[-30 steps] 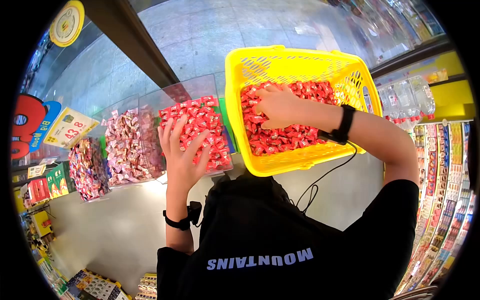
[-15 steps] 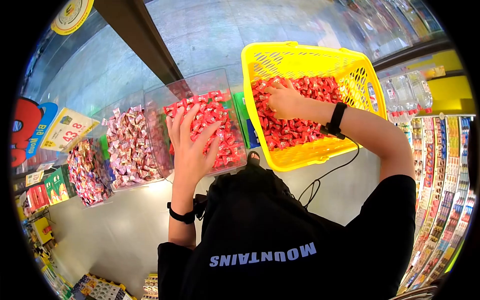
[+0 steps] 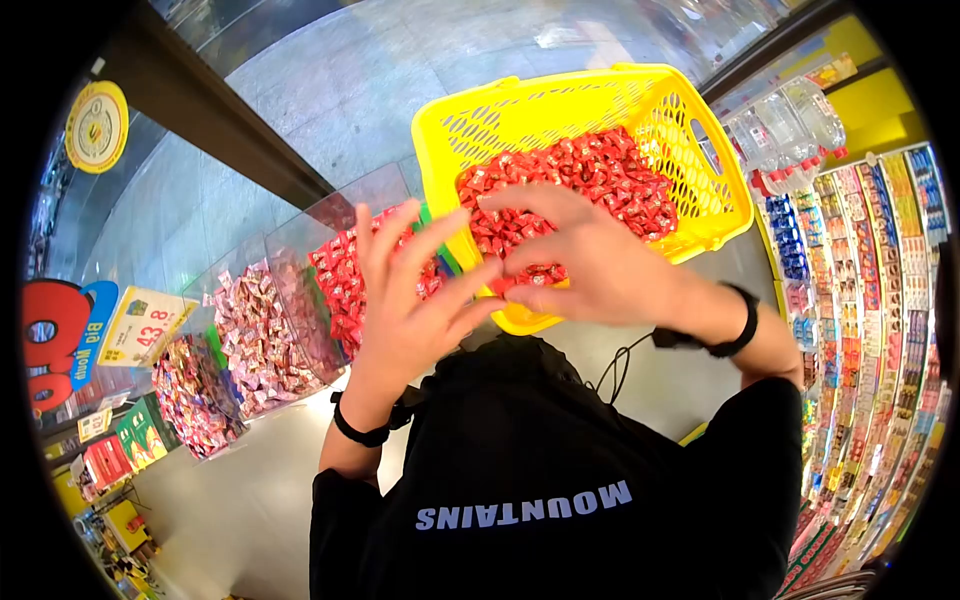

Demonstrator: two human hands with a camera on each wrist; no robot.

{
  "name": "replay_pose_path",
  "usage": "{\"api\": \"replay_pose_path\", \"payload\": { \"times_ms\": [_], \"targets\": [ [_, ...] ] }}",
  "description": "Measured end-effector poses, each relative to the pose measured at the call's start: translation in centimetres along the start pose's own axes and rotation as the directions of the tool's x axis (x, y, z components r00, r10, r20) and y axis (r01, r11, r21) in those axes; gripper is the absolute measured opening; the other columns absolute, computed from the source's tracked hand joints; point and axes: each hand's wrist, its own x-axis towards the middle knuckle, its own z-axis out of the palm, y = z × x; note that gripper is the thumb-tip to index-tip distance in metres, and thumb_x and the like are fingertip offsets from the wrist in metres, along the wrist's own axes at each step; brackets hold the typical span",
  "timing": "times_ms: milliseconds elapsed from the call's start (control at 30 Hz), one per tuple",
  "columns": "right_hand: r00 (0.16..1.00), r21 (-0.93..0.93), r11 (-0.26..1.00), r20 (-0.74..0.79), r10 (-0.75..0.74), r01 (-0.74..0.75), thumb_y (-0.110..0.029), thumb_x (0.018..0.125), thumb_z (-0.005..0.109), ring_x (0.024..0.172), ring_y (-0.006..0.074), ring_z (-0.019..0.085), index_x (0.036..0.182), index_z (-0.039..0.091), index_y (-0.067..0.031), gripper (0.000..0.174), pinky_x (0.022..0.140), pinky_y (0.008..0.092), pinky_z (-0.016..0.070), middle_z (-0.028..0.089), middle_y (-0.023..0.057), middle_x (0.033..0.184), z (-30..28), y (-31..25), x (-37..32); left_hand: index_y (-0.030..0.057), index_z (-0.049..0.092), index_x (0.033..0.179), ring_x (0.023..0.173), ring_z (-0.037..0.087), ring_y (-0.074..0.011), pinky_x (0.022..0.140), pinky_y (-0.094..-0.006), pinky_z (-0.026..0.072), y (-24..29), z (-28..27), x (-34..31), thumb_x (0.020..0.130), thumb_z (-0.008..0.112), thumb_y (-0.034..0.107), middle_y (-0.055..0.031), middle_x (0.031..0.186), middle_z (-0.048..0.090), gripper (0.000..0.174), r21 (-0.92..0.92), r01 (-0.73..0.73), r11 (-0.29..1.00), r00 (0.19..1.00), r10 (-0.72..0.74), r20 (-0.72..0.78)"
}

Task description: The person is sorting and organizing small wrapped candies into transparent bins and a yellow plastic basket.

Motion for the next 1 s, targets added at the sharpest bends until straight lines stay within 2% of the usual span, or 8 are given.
{"api": "replay_pose_path", "payload": {
  "times_ms": [33, 133, 267, 367, 467, 667, 800, 1000],
  "targets": [
    [0.999, 0.035, 0.999, -0.042, 0.031, -0.03, -0.025, 0.085, 0.082, 0.136, 0.0372, 0.055, 0.099, 0.081, -0.0068, 0.023, 0.117, 0.0522, 0.0385, 0.06, 0.0188, 0.141, 0.3, -0.3, -1.0, 0.0264, 0.08, 0.107, 0.143, 0.043, -0.0355, 0.126, -0.0682, 0.0197, 0.5, 0.5, 0.3, 0.076, 0.088, 0.038, 0.0003, 0.143, 0.063, 0.034, -0.03, -0.001, 1.0, 1.0, 0.001, -0.003],
    [0.982, 0.044, 0.998, -0.181, 0.054, -0.046, -0.02, 0.081, 0.086, 0.136, 0.0393, 0.053, 0.098, 0.079, -0.006, 0.023, 0.117, 0.0529, 0.0404, 0.058, 0.0166, 0.142, 1.5, -0.3, -3.5, 0.0276, 0.08, 0.092, 0.141, 0.046, -0.0339, 0.126, -0.0679, 0.0201, 1.1, 1.4, 0.5, 0.072, 0.091, 0.032, 0.0065, 0.137, 0.066, 0.024, -0.124, -0.004, 0.992, 1.0, 0.007, 0.025],
    [0.964, -0.044, 0.999, -0.266, 0.018, -0.031, -0.017, 0.075, 0.089, 0.137, 0.0397, 0.052, 0.098, 0.078, -0.0083, 0.028, 0.116, 0.0576, 0.0411, 0.056, 0.0148, 0.146, 2.1, -0.7, -4.8, 0.0262, 0.079, 0.085, 0.139, 0.046, -0.0337, 0.125, -0.0684, 0.0211, 1.0, 1.7, 0.4, 0.068, 0.092, 0.027, 0.005, 0.128, 0.067, 0.021, -0.174, 0.0, 0.985, 1.0, 0.001, 0.005],
    [0.934, -0.156, 0.988, -0.354, -0.042, -0.015, -0.015, 0.074, 0.087, 0.138, 0.0379, 0.053, 0.097, 0.079, -0.0097, 0.025, 0.116, 0.0606, 0.04, 0.06, 0.0119, 0.144, 3.0, 0.3, -5.9, 0.0256, 0.079, 0.085, 0.14, 0.045, -0.0345, 0.125, -0.0682, 0.0211, 1.1, 3.0, 0.4, 0.066, 0.093, 0.028, 0.0033, 0.129, 0.066, 0.024, -0.265, 0.011, 0.964, 1.0, -0.01, 0.008],
    [0.913, -0.229, 0.973, -0.398, -0.094, 0.0, -0.013, 0.076, 0.084, 0.136, 0.0355, 0.054, 0.094, 0.079, -0.0094, 0.018, 0.116, 0.062, 0.0399, 0.064, 0.009, 0.139, 3.5, 1.1, -6.4, 0.0249, 0.079, 0.088, 0.142, 0.043, -0.0361, 0.125, -0.0684, 0.0207, 1.0, 3.9, -0.3, 0.068, 0.093, 0.03, 0.0015, 0.131, 0.065, 0.025, -0.226, 0.002, 0.974, 1.0, -0.002, 0.001],
    [0.865, -0.561, 0.822, -0.364, -0.345, 0.091, -0.012, 0.078, 0.081, 0.137, 0.0324, 0.056, 0.097, 0.078, -0.0045, 0.021, 0.113, 0.0653, 0.042, 0.065, 0.0052, 0.137, 5.4, 0.9, -5.9, 0.0205, 0.079, 0.098, 0.145, 0.039, -0.0405, 0.125, -0.0685, 0.0178, 1.7, 1.1, -0.3, 0.072, 0.091, 0.041, -0.0057, 0.144, 0.058, 0.035, -0.159, 0.135, 0.978, 0.98, -0.108, 0.166],
    [0.824, -0.605, 0.789, -0.389, -0.412, 0.109, -0.012, 0.078, 0.08, 0.134, 0.0318, 0.059, 0.096, 0.077, -0.0049, 0.02, 0.112, 0.0641, 0.0443, 0.066, 0.004, 0.134, 6.1, 0.8, -5.7, 0.0191, 0.078, 0.098, 0.145, 0.038, -0.041, 0.125, -0.0675, 0.0176, 1.9, 0.7, -1.0, 0.073, 0.091, 0.037, -0.0069, 0.145, 0.057, 0.033, -0.158, 0.185, 0.97, 0.971, -0.156, 0.18],
    [0.827, -0.564, 0.81, -0.372, -0.422, 0.159, -0.014, 0.08, 0.079, 0.133, 0.0312, 0.06, 0.098, 0.078, -0.0058, 0.019, 0.112, 0.0619, 0.0459, 0.066, 0.0043, 0.136, 7.0, 0.7, -4.5, 0.016, 0.078, 0.094, 0.145, 0.04, -0.039, 0.125, -0.0672, 0.0173, 1.6, 0.2, -2.7, 0.073, 0.09, 0.034, -0.0052, 0.141, 0.061, 0.031, -0.125, 0.203, 0.971, 0.972, -0.184, 0.147]
  ]
}}
